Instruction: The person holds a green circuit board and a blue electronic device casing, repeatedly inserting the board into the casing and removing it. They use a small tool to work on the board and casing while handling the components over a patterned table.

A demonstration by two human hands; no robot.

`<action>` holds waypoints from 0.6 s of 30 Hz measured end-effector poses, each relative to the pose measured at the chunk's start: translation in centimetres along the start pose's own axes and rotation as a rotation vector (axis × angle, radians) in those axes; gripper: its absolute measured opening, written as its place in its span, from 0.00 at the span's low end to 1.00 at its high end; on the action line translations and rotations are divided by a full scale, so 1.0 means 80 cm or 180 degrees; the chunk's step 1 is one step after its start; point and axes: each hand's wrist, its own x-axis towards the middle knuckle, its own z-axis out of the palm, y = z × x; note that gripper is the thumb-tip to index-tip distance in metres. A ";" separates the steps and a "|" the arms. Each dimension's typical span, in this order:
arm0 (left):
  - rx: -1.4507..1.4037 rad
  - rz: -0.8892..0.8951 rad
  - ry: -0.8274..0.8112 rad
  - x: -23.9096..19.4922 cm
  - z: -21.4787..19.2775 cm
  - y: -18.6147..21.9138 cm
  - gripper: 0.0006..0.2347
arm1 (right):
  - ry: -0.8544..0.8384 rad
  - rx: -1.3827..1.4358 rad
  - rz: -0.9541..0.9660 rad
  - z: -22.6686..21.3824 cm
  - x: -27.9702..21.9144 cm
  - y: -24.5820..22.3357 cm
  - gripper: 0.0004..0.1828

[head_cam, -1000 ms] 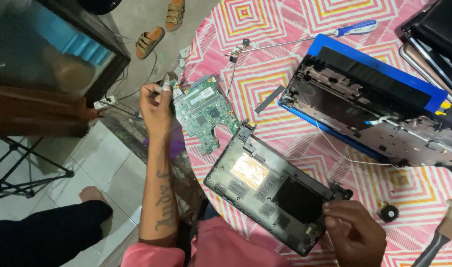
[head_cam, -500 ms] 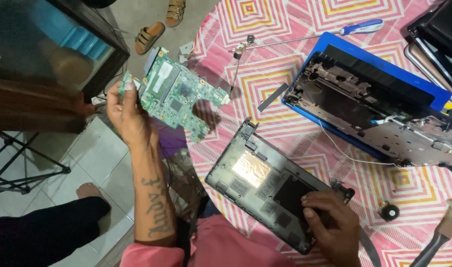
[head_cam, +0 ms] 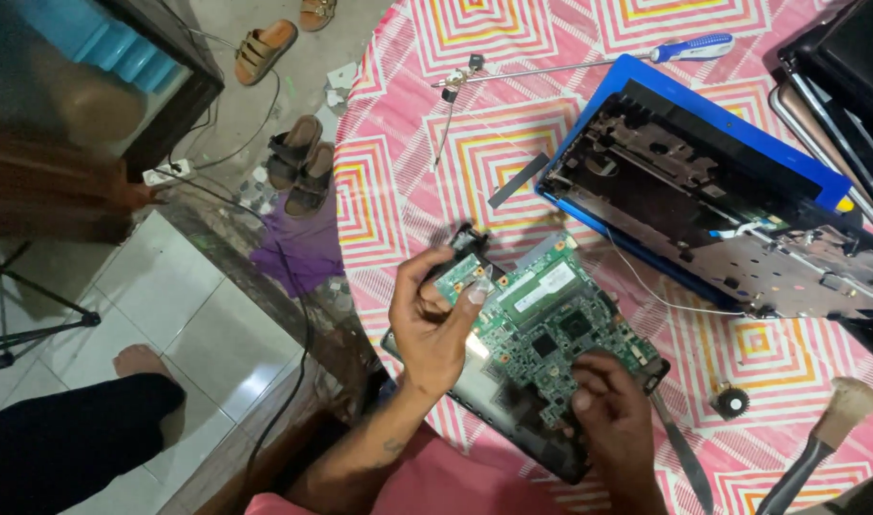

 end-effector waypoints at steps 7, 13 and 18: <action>0.0856 0.0753 -0.0725 -0.012 -0.004 0.001 0.14 | 0.0427 0.0256 -0.0002 0.019 -0.014 0.017 0.08; 0.2069 0.1170 -0.0990 -0.020 -0.025 0.035 0.16 | 0.0678 0.0461 0.0645 0.003 -0.026 0.006 0.11; 0.2541 0.1075 -0.0879 -0.038 -0.066 0.038 0.18 | 0.0185 0.0479 0.0544 0.008 -0.033 0.019 0.13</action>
